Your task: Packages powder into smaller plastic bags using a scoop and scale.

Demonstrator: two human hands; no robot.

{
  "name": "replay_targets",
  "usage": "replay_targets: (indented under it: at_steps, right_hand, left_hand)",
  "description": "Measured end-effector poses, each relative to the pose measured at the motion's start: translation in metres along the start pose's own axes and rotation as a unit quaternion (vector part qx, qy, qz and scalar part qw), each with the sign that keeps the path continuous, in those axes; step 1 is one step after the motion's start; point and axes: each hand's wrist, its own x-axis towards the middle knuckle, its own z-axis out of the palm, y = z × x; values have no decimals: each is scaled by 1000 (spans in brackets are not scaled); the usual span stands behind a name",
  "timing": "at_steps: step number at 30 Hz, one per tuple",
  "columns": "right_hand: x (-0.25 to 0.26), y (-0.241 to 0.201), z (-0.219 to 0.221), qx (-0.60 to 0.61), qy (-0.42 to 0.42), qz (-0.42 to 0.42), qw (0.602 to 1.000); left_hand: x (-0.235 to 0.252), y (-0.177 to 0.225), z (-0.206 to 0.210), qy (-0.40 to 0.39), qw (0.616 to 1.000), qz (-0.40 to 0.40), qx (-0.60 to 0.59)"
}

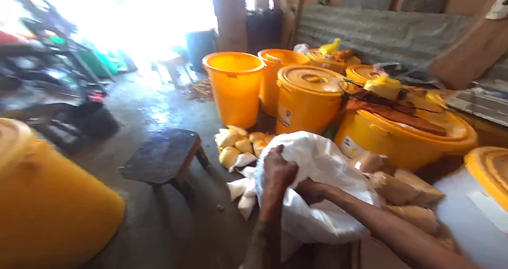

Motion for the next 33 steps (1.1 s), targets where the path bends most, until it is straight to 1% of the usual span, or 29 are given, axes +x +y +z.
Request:
replay_targets:
  at_steps: [4, 7, 9, 11, 13, 15, 18, 20, 23, 26, 28, 31, 33]
  right_hand:
    - [-19, 19, -15, 59, 35, -12, 998]
    - [-45, 20, -32, 105, 58, 11, 993]
    - [-61, 25, -40, 110, 85, 29, 990]
    - [-87, 21, -53, 110, 94, 52, 988]
    - [-111, 21, -66, 110, 111, 57, 986]
    - [-134, 24, -76, 130, 137, 38, 981]
    - [-168, 28, -88, 191, 176, 10, 966]
    - [-192, 27, -97, 229, 200, 1, 953]
    - [-222, 21, -114, 250, 228, -1, 941]
    - [-245, 6, -133, 247, 233, 23, 940]
    - [-250, -3, -145, 233, 221, 47, 946]
    - [-240, -15, -160, 178, 184, 69, 964]
    - [-225, -29, -168, 102, 155, 91, 978]
  left_hand:
    - [-1, -1, 2, 5, 1000, 18, 1]
    - [0, -3, 0, 12, 1000, 24, 5]
    - [-1, -5, -5, 6, 1000, 25, 3]
    - [-3, -5, -6, -4, 1000, 24, -4]
    - [-3, -7, -6, -9, 1000, 28, -5]
    - [0, -9, -6, -18, 999, 38, 1]
    - [2, -11, -3, -35, 998, 46, 15]
    - [1, -10, 0, -48, 997, 58, 22]
    - [-1, -6, 9, -72, 993, 79, 44]
    - [-2, 0, 21, -92, 990, 83, 64]
    - [-3, 4, 30, -103, 989, 82, 70]
    - [-2, 7, 40, -112, 987, 89, 73]
    - [-4, 10, 45, -118, 986, 93, 68]
